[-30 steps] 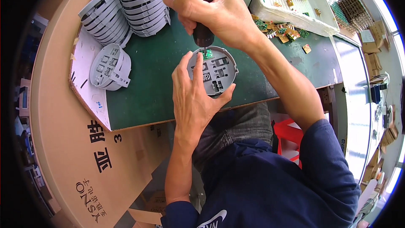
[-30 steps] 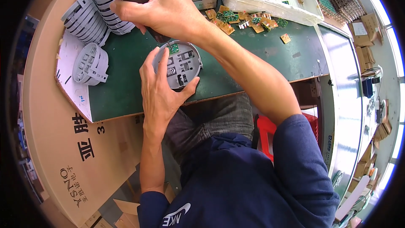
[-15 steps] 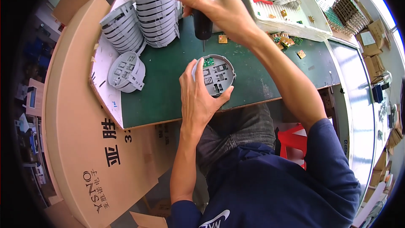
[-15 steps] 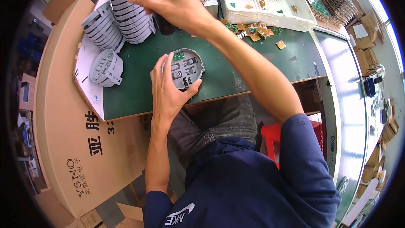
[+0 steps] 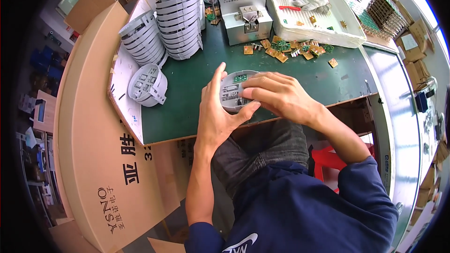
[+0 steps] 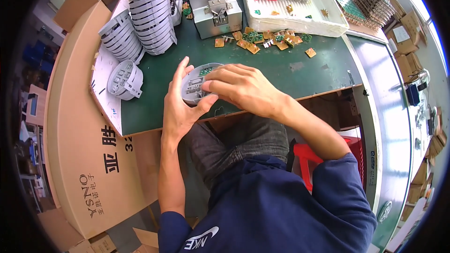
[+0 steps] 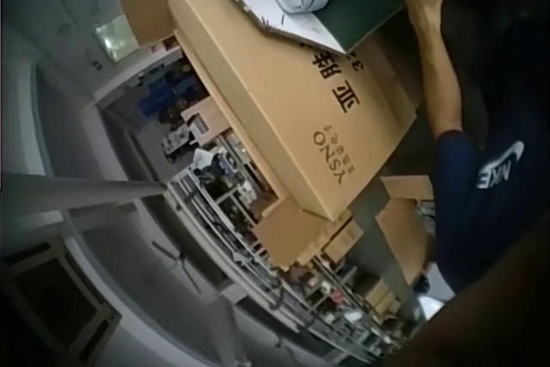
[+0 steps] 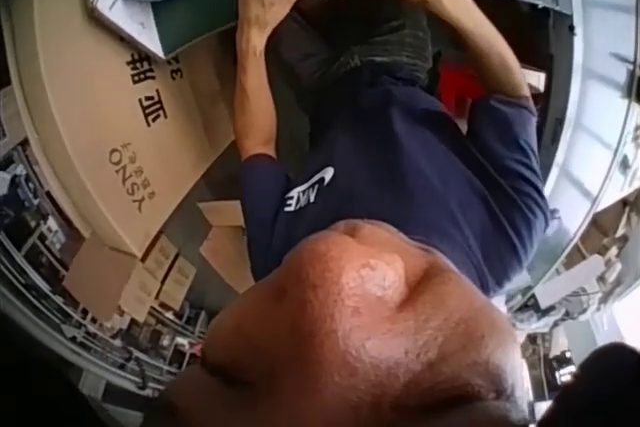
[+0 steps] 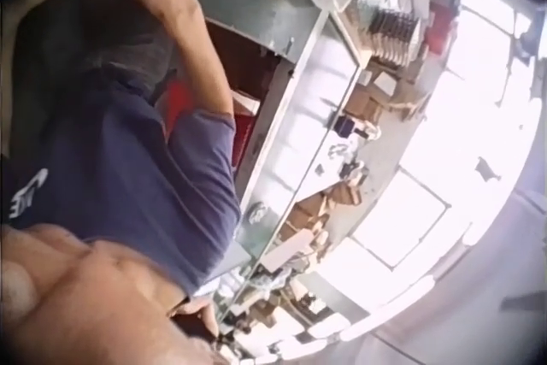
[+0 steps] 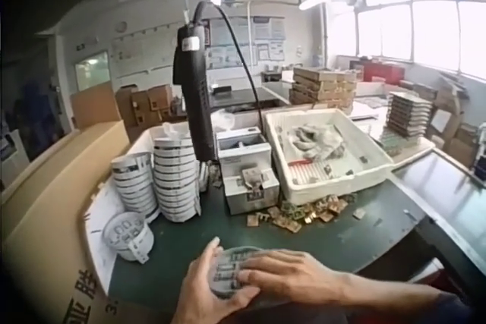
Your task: Assembling circular electronic components by manually inserting PCBs and copper parts into a plastic housing and securing them using a pneumatic screwdriver.
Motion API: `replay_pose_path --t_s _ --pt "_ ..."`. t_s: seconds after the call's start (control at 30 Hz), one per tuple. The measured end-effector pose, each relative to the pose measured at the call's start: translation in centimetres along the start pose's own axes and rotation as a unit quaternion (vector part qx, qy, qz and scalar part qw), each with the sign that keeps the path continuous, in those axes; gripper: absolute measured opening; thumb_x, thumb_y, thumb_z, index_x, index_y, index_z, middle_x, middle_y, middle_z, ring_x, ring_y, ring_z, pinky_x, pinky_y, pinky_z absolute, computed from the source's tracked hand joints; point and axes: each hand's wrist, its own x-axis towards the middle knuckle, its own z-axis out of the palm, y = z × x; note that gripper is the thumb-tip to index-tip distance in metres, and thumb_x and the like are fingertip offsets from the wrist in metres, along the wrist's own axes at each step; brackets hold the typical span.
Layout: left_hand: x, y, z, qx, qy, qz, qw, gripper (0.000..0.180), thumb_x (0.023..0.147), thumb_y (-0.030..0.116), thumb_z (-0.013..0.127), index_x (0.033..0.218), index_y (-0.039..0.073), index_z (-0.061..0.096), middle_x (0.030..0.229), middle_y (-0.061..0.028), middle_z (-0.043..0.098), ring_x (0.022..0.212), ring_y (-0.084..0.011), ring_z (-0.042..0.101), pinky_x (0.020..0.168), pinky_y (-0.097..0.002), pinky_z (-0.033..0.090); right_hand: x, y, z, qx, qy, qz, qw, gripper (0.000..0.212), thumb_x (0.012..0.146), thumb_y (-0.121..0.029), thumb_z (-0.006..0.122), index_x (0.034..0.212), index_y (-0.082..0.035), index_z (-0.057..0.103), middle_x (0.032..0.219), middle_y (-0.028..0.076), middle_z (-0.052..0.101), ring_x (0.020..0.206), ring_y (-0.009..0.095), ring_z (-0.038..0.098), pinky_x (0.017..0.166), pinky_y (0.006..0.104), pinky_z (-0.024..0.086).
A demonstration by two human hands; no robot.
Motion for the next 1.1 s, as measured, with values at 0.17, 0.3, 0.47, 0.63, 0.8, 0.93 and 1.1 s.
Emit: replay_pose_path --t_s 0.17,0.3,0.47,0.63,0.8,0.93,1.1 --pt "0.3 0.3 -2.1 -0.147 0.119 0.032 0.981 0.093 0.084 0.039 0.085 0.155 -0.001 0.04 0.143 -0.0221 0.056 0.124 -0.0264 0.057 0.104 -0.0405 0.048 -1.9 0.5 -1.7 0.202 0.147 0.342 0.906 0.033 0.096 -0.014 0.073 0.125 0.0 0.066 0.105 0.008 0.072 0.096 0.015 0.067 0.085 0.0312 0.054" --pt "0.3 -0.6 -10.2 0.228 0.271 0.039 0.934 0.06 0.092 0.029 0.078 0.141 0.003 0.058 0.149 -0.0215 0.049 0.14 -0.0372 0.044 0.116 -0.0477 0.037 -13.2 8.1 -9.8 0.062 0.373 0.475 0.795 0.054 0.102 -0.037 0.06 0.146 -0.006 0.055 0.141 0.008 0.06 0.12 0.018 0.062 0.084 0.0353 0.056" --pt "2.5 -2.4 -14.9 0.298 0.165 -0.101 0.935 0.081 0.087 0.051 0.08 0.141 -0.002 0.055 0.149 -0.025 0.049 0.139 -0.0399 0.045 0.115 -0.05 0.037 -36.9 13.2 -24.7 -0.079 0.515 0.591 0.616 0.055 0.102 -0.043 0.059 0.143 -0.007 0.057 0.134 0.012 0.064 0.122 0.027 0.063 0.084 0.04 0.06" --pt "4.2 -3.0 -16.7 0.37 0.061 -0.135 0.917 0.088 0.08 0.051 0.084 0.139 -0.008 0.056 0.124 -0.0298 0.067 0.119 -0.0404 0.064 0.103 -0.0464 0.049 -56.1 12.6 -29.4 -0.123 0.446 0.714 0.526 0.061 0.099 -0.055 0.059 0.134 -0.006 0.061 0.122 0.011 0.068 0.107 0.024 0.063 0.075 0.0409 0.049" --pt "6.1 -1.2 -16.7 0.374 0.0 -0.264 0.889 0.095 0.077 0.052 0.083 0.145 -0.006 0.051 0.126 -0.0315 0.066 0.122 -0.0414 0.061 0.103 -0.0477 0.049 -56.6 10.0 -29.2 -0.284 0.085 0.815 0.498 0.057 0.101 -0.05 0.052 0.141 -0.01 0.06 0.13 0.02 0.067 0.118 0.036 0.063 0.106 0.0491 0.043" --pt "6.4 -1.1 -16.0 0.417 0.021 -0.23 0.879 0.092 0.078 0.049 0.083 0.147 -0.001 0.05 0.135 -0.0287 0.061 0.13 -0.0416 0.055 0.108 -0.0484 0.045 -38.1 9.6 -23.8 -0.497 0.222 0.545 0.638 0.046 0.104 -0.032 0.058 0.147 -0.016 0.057 0.129 0.019 0.069 0.123 0.031 0.065 0.106 0.0466 0.049" --pt "3.4 -0.7 -13.8 0.42 0.158 -0.033 0.893 0.085 0.078 0.037 0.087 0.146 0.004 0.051 0.143 -0.0251 0.052 0.134 -0.04 0.048 0.113 -0.0483 0.04 -11.0 4.3 -8.5 -0.04 0.121 0.454 0.882 0.03 0.102 -0.015 0.064 0.132 -0.012 0.067 0.097 0.004 0.072 0.083 0.01 0.063 0.067 0.0269 0.051"
